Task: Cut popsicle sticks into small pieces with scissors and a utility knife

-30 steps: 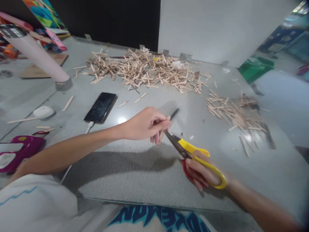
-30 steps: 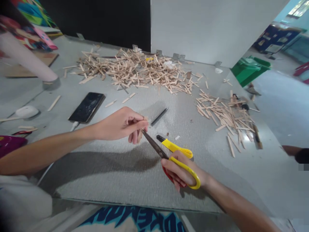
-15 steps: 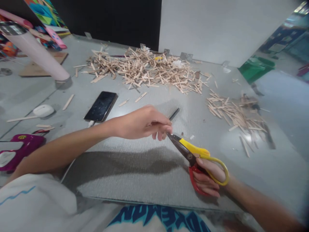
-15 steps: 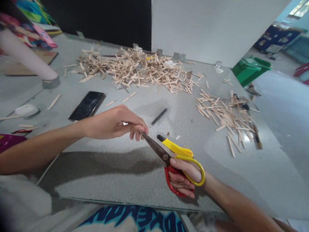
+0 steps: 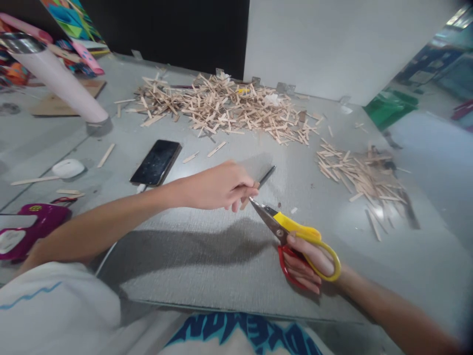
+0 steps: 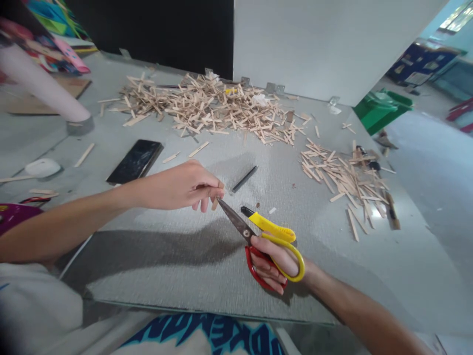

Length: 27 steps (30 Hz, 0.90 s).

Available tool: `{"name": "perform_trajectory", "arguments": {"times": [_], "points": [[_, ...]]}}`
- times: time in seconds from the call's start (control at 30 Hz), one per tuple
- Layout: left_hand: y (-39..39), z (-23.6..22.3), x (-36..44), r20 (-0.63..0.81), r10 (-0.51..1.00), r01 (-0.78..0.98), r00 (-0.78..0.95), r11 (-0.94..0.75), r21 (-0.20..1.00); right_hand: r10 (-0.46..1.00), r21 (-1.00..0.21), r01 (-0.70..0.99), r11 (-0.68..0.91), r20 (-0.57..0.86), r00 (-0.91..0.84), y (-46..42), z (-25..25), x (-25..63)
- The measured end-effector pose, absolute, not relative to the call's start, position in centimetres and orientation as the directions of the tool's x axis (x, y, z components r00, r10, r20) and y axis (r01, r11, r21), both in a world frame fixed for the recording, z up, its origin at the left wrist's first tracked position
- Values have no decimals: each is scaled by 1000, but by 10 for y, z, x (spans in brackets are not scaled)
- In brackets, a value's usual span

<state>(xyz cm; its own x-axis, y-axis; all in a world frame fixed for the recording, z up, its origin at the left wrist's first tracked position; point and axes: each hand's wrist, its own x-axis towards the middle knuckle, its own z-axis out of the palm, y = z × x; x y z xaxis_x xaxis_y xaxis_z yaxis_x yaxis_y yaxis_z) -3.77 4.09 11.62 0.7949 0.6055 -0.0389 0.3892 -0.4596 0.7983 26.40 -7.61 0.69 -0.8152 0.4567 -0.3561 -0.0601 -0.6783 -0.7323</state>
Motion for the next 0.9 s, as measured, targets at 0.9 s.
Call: {"name": "perform_trajectory", "arguments": {"times": [0.9], "points": [[24,117,-22,-132,777,315,615,-88,945,643,-900,40,-433,-340,-687,-83,33,265]]}}
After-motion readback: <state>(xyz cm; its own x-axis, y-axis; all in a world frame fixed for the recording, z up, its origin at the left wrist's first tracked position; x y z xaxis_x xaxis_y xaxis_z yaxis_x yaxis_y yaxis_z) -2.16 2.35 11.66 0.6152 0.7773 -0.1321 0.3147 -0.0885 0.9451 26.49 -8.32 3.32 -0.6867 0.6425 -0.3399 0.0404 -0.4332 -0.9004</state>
